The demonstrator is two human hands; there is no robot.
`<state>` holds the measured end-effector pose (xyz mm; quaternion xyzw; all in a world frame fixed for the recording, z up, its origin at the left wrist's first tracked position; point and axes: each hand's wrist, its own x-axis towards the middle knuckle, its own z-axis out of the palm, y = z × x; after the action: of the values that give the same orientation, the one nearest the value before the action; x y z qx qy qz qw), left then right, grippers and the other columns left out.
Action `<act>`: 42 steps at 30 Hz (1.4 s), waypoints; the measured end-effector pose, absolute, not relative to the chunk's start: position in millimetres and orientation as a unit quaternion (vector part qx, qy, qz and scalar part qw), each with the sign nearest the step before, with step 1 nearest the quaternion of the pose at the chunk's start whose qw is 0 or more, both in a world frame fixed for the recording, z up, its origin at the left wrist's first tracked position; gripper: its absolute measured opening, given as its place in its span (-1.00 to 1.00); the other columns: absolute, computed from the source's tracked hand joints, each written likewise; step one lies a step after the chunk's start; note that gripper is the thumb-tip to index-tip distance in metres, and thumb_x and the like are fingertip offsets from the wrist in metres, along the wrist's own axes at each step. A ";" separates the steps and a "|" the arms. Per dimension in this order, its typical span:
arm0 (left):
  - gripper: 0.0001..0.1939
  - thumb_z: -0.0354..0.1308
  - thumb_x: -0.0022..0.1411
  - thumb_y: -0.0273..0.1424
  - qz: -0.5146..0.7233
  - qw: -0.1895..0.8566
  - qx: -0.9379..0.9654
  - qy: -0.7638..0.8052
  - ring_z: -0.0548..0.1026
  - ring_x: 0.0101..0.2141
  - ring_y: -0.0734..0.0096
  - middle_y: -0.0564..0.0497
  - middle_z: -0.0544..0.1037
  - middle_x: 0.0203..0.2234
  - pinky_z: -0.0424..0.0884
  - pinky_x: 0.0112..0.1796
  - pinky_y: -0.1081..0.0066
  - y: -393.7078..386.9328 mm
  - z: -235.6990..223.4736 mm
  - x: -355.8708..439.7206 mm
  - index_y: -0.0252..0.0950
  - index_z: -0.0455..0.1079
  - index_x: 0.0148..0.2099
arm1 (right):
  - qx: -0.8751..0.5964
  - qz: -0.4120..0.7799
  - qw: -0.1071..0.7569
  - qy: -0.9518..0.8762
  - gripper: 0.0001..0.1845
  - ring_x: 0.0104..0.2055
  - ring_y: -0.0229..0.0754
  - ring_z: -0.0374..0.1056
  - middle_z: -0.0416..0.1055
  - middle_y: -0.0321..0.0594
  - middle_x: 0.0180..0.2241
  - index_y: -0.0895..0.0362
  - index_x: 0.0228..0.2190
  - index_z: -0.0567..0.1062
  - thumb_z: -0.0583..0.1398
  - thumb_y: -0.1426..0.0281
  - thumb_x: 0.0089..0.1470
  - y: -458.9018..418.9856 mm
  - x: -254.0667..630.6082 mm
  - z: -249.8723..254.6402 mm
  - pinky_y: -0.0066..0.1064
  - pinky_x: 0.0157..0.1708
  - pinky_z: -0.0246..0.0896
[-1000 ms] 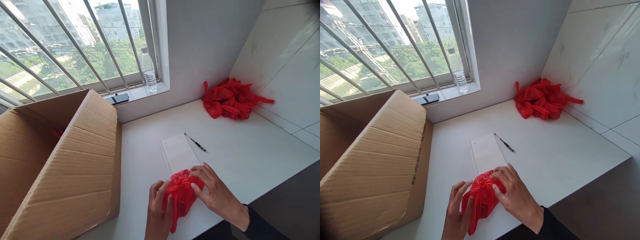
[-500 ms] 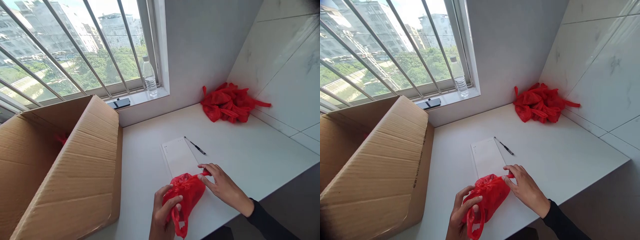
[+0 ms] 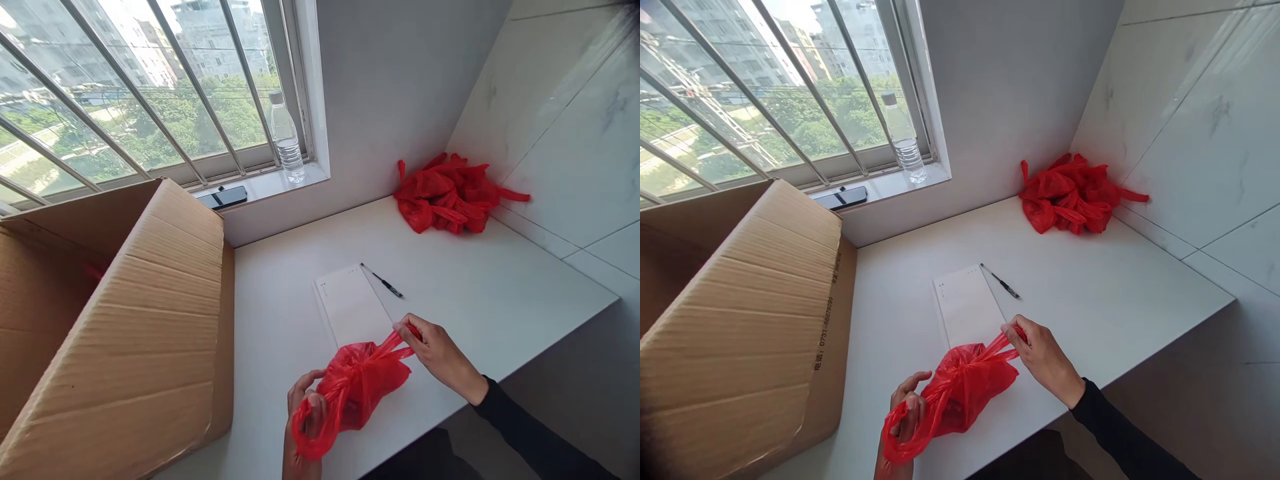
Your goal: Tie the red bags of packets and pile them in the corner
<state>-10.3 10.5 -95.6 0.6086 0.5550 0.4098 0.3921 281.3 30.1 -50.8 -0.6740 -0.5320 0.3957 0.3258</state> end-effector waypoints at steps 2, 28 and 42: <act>-0.50 -0.08 0.47 -0.01 0.408 0.401 0.599 0.560 0.54 0.06 0.04 -0.20 0.55 0.04 0.61 -0.06 0.13 3.4 -89.5 -16.7 -0.20 0.59 -0.11 | -0.671 0.411 0.335 -0.519 -0.50 -0.49 -0.23 -0.08 0.04 -0.44 -0.55 0.04 -0.46 0.27 0.03 -0.06 0.36 30.7 281.0 -51.3 -0.34 -0.47 -0.11; -0.53 0.08 0.30 -0.60 0.341 0.336 0.748 0.460 0.57 -0.18 0.23 -0.06 0.52 -0.17 0.60 -0.27 0.28 20.6 -69.8 -1.9 -0.09 0.45 0.16 | -0.581 0.252 0.275 -0.724 -0.83 -0.16 -0.06 0.32 0.43 -0.22 -0.20 0.05 -0.22 0.38 0.02 0.41 0.43 14.9 251.5 -44.8 -0.10 -0.11 0.21; -0.67 0.20 0.32 -0.45 0.344 0.371 0.688 0.520 0.59 -0.17 0.24 -0.02 0.55 -0.15 0.60 -0.23 0.31 14.2 -58.1 -18.9 -0.06 0.48 0.10 | -0.588 0.280 0.296 -0.698 -0.86 -0.17 -0.06 0.31 0.42 -0.26 -0.21 0.03 -0.22 0.36 0.03 0.44 0.40 13.2 250.6 -42.7 -0.07 -0.09 0.18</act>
<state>-18.9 14.2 -58.1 0.6877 0.5203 0.3442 0.3715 250.6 13.2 -42.7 -0.5884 -0.6983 0.2803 0.2959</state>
